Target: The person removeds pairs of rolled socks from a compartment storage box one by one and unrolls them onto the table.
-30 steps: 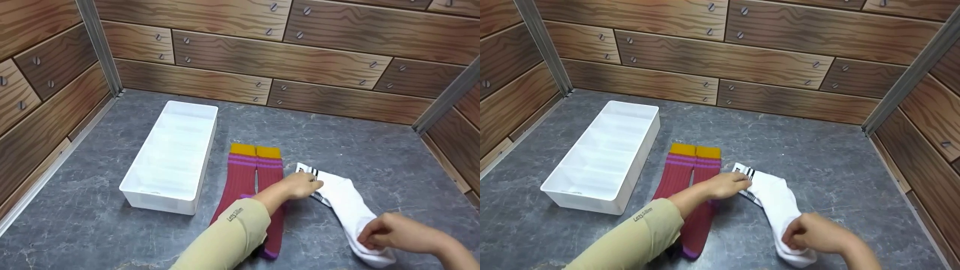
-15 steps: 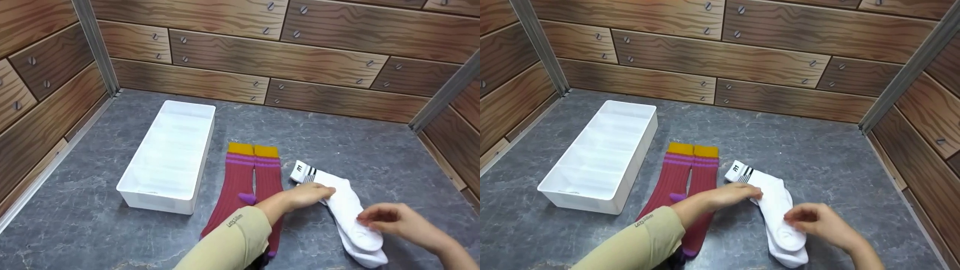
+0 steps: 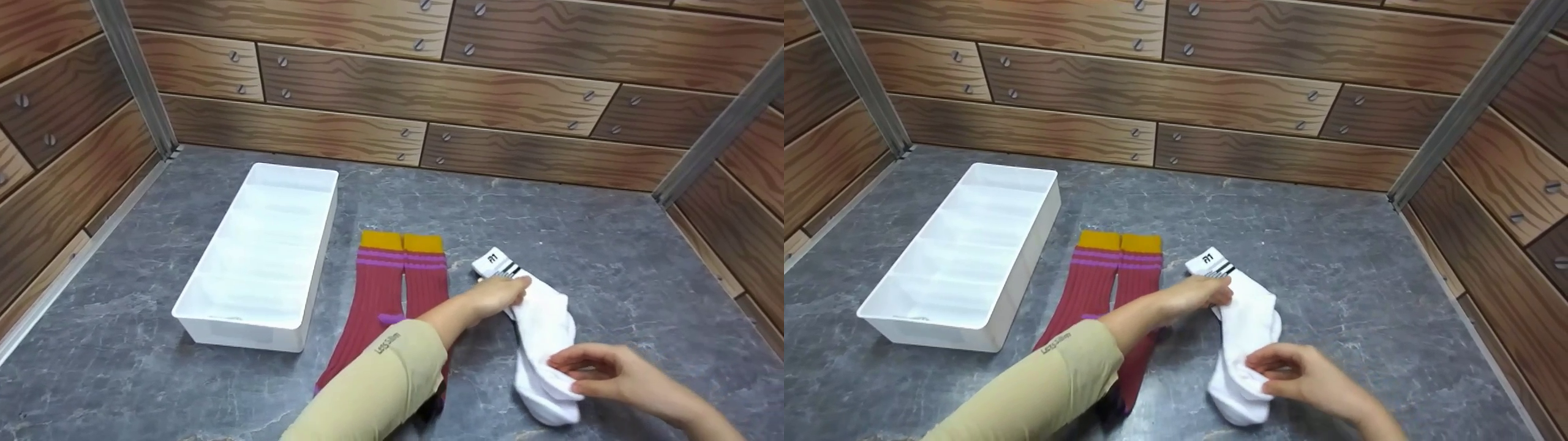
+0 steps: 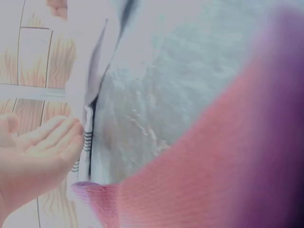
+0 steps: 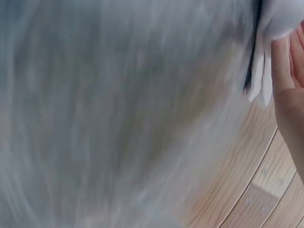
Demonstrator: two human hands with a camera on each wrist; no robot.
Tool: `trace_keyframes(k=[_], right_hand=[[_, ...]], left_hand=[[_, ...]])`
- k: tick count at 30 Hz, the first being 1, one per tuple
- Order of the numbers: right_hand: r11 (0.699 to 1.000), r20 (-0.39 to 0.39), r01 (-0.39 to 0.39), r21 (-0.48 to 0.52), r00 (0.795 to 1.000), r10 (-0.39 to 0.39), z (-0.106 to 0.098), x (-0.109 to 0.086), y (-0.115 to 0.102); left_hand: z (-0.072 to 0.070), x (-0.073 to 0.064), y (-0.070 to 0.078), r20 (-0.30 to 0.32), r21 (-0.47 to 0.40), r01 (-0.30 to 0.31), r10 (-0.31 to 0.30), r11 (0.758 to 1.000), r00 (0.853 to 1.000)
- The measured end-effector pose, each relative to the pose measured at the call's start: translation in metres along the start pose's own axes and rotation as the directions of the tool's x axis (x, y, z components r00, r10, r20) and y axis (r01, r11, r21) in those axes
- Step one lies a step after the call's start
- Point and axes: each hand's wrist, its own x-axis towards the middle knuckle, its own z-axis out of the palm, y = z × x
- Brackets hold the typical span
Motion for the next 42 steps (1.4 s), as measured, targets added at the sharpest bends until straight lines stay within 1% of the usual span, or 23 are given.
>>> trace_keyframes(k=[3,5,7,9,11,13,16,17,19,21,23,24,25,26,27,29,31,32,33,34,38,40,42], right_hand=[[0.998,-0.051,0.065,-0.023,0.997,-0.066,0.016,0.009,0.0],[0.995,-0.085,0.093,-0.046,0.992,-0.096,0.027,0.015,-0.001],[0.989,-0.11,0.116,-0.086,0.986,-0.125,0.038,0.019,-0.003],[0.981,-0.128,0.125,-0.146,0.981,-0.144,0.048,0.022,-0.006],[0.971,-0.146,0.134,-0.2,0.976,-0.165,0.057,0.024,-0.009],[0.962,-0.159,0.137,-0.236,0.971,-0.178,0.065,0.026,-0.012],[0.963,-0.167,0.13,-0.238,0.971,-0.172,0.07,0.029,-0.015],[0.965,-0.163,0.128,-0.229,0.972,-0.168,0.07,0.029,-0.016],[0.972,-0.143,0.125,-0.199,0.978,-0.155,0.068,0.03,-0.018],[0.977,-0.141,0.111,-0.183,0.98,-0.137,0.062,0.03,-0.021],[0.977,-0.186,0.074,-0.202,0.976,-0.113,0.053,0.03,-0.024],[0.974,-0.232,0.038,-0.223,0.968,-0.091,0.048,0.03,-0.025],[0.969,-0.288,-0.014,-0.245,0.956,-0.06,0.043,0.031,-0.026],[0.962,-0.354,-0.082,-0.259,0.935,-0.016,0.039,0.031,-0.027],[0.951,-0.418,-0.149,-0.27,0.908,0.024,0.034,0.032,-0.027],[0.917,-0.532,-0.308,-0.253,0.836,0.134,0.025,0.033,-0.026],[0.88,-0.591,-0.429,-0.206,0.771,0.237,0.018,0.035,-0.024],[0.863,-0.607,-0.471,-0.181,0.744,0.279,0.015,0.035,-0.022],[0.851,-0.611,-0.501,-0.159,0.727,0.314,0.013,0.036,-0.019],[0.84,-0.613,-0.527,-0.133,0.709,0.348,0.011,0.036,-0.017],[0.807,-0.591,-0.588,-0.059,0.672,0.446,0.006,0.039,-0.009],[0.799,-0.589,-0.6,-0.039,0.66,0.467,0.004,0.041,-0.006],[0.802,-0.592,-0.597,-0.024,0.655,0.47,0.003,0.043,-0.005]], left_hand=[[-0.003,0.003,0.004,-0.041,0.044,0.017,-0.015,0.999,0.999],[-0.005,0.004,0.005,-0.063,0.1,0.012,-0.006,0.995,0.998],[-0.006,0.006,0.006,-0.077,0.143,0.013,-0.002,0.99,0.997],[-0.005,0.007,0.006,-0.084,0.154,0.019,-0.006,0.988,0.996],[-0.004,0.009,0.006,-0.07,0.105,0.025,-0.018,0.994,0.997],[-0.004,0.01,0.005,-0.041,0.02,0.032,-0.031,0.999,0.999],[-0.005,0.012,0.003,0.013,-0.095,0.041,-0.04,0.995,0.999],[-0.005,0.012,0.002,0.027,-0.117,0.045,-0.042,0.992,0.999],[-0.006,0.013,0.001,0.052,-0.154,0.047,-0.039,0.987,0.998],[-0.008,0.014,0.0,0.062,-0.175,0.043,-0.033,0.984,0.998],[-0.011,0.017,0.0,0.046,-0.19,0.035,-0.026,0.981,0.999],[-0.013,0.018,0.0,0.025,-0.194,0.02,-0.015,0.981,1.0],[-0.016,0.02,0.0,-0.006,-0.188,0.004,-0.006,0.982,1.0],[-0.019,0.022,0.0,-0.045,-0.174,-0.01,0.002,0.985,0.999],[-0.022,0.024,0.0,-0.092,-0.147,-0.025,0.012,0.989,0.996],[-0.027,0.03,0.001,-0.184,-0.073,-0.049,0.035,0.996,0.982],[-0.031,0.037,0.001,-0.259,0.013,-0.048,0.05,0.999,0.965],[-0.032,0.039,0.001,-0.283,0.047,-0.042,0.053,0.998,0.958],[-0.033,0.042,0.002,-0.301,0.076,-0.033,0.055,0.997,0.952],[-0.033,0.044,0.002,-0.313,0.09,-0.023,0.05,0.996,0.949],[-0.029,0.051,0.004,-0.336,0.144,0.026,0.024,0.989,0.941],[-0.026,0.054,0.005,-0.344,0.186,0.058,0.01,0.981,0.939],[-0.023,0.056,0.006,-0.348,0.24,0.088,0.001,0.967,0.938]])
